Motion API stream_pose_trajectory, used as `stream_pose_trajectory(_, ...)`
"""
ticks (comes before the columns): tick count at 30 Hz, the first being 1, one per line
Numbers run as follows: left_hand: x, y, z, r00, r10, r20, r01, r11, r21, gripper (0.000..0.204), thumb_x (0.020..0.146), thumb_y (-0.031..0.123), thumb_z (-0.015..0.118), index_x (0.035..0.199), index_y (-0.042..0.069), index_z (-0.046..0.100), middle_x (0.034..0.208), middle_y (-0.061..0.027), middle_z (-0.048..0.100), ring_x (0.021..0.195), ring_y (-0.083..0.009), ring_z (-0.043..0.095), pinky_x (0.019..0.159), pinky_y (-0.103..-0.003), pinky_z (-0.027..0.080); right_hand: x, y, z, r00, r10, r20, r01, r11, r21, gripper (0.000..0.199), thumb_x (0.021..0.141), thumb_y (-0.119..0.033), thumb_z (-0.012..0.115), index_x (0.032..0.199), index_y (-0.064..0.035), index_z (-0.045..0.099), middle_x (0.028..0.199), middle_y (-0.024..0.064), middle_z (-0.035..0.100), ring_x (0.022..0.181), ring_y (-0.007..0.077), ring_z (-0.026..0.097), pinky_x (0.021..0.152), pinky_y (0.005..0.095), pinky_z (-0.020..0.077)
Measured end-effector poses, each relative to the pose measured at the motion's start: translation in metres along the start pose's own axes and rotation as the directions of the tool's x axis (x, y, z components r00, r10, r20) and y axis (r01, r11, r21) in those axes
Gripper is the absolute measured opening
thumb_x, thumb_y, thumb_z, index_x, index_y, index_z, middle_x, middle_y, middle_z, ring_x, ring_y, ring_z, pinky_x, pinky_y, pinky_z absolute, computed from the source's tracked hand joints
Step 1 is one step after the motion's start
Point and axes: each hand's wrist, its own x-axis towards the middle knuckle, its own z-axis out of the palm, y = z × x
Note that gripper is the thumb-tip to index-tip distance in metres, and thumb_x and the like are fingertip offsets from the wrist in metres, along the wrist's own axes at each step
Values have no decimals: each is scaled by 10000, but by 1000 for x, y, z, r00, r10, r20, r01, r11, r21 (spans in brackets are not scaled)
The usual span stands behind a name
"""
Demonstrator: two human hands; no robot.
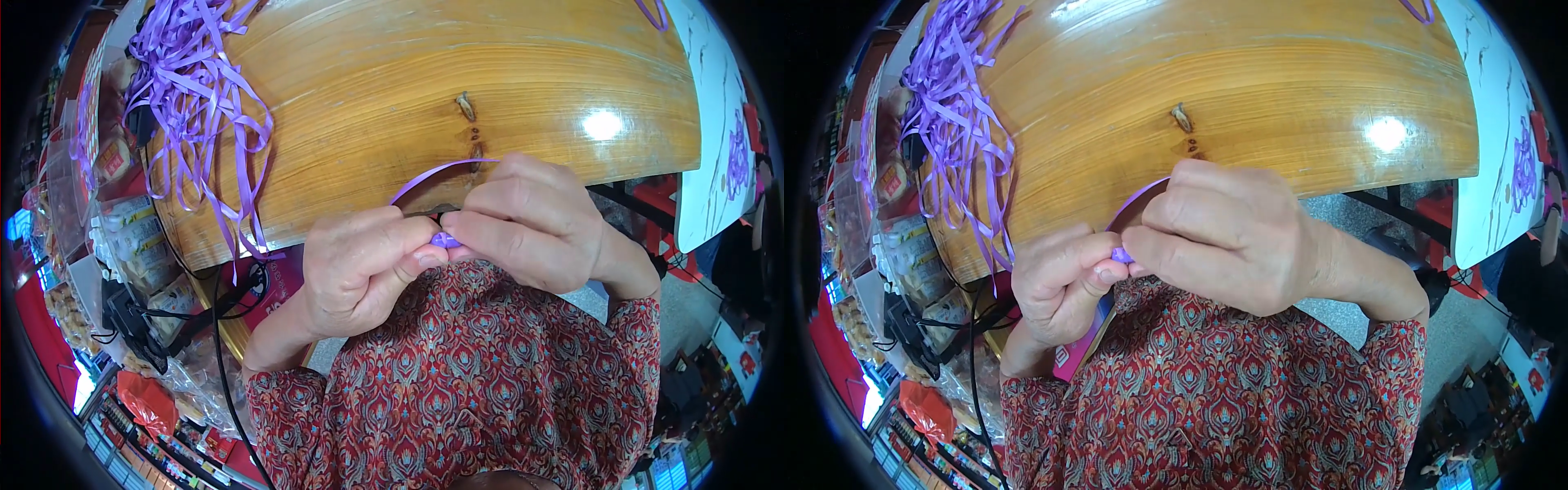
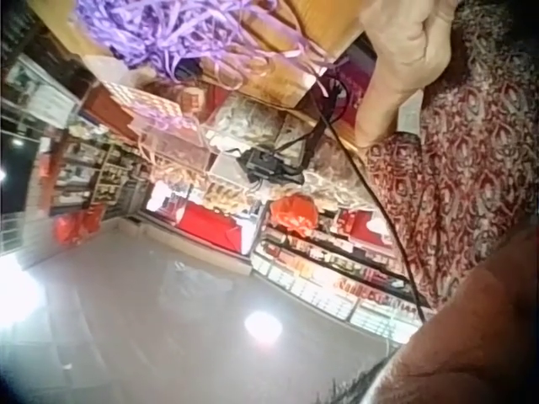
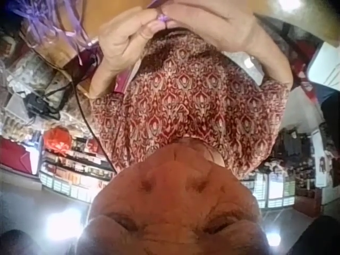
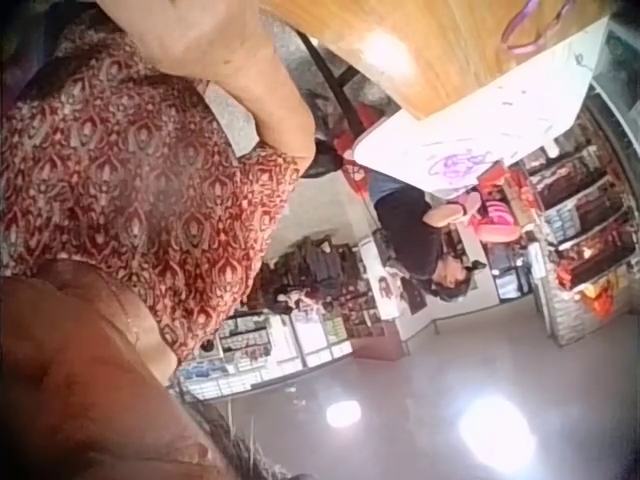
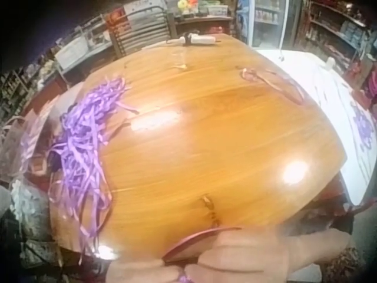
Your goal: The recorder is tying knots into purple plastic ribbons at a workshop table.
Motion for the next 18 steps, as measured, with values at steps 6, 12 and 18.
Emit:
stream_pose_trajectory(6, 1, -7, -2, 984, 171, 42, -171, 985, 15, 169, 730, 134, 738, 826, 26, 652, 538, -43, 446, 416, -183, 459, 378, -310, 316, 7, -5, -4, 974, 192, 117, -221, 913, 343, 181, 752, -104, 708, 881, 10, 649, 755, 92, 583, 598, 218, 543, 516, 315, 416)
stream_pose_trajectory(12, -4, -13, 5, 983, 183, 15, -182, 983, -13, 222, 805, 240, 677, 826, 24, 628, 539, -39, 463, 413, -168, 426, 394, -303, 290, 6, -8, -7, 979, 171, 109, -195, 942, 274, 187, 743, -110, 709, 871, 9, 643, 748, 89, 580, 586, 217, 533, 505, 316, 408)
stream_pose_trajectory(18, 0, -14, 7, 974, 224, 34, -223, 974, -41, 183, 748, 172, 712, 812, 17, 637, 524, -26, 425, 404, -160, 432, 374, -298, 295, 0, -10, -7, 976, 129, 174, -160, 971, 176, 115, 763, -72, 660, 812, 7, 592, 737, 86, 521, 641, 239, 534, 524, 332, 420)
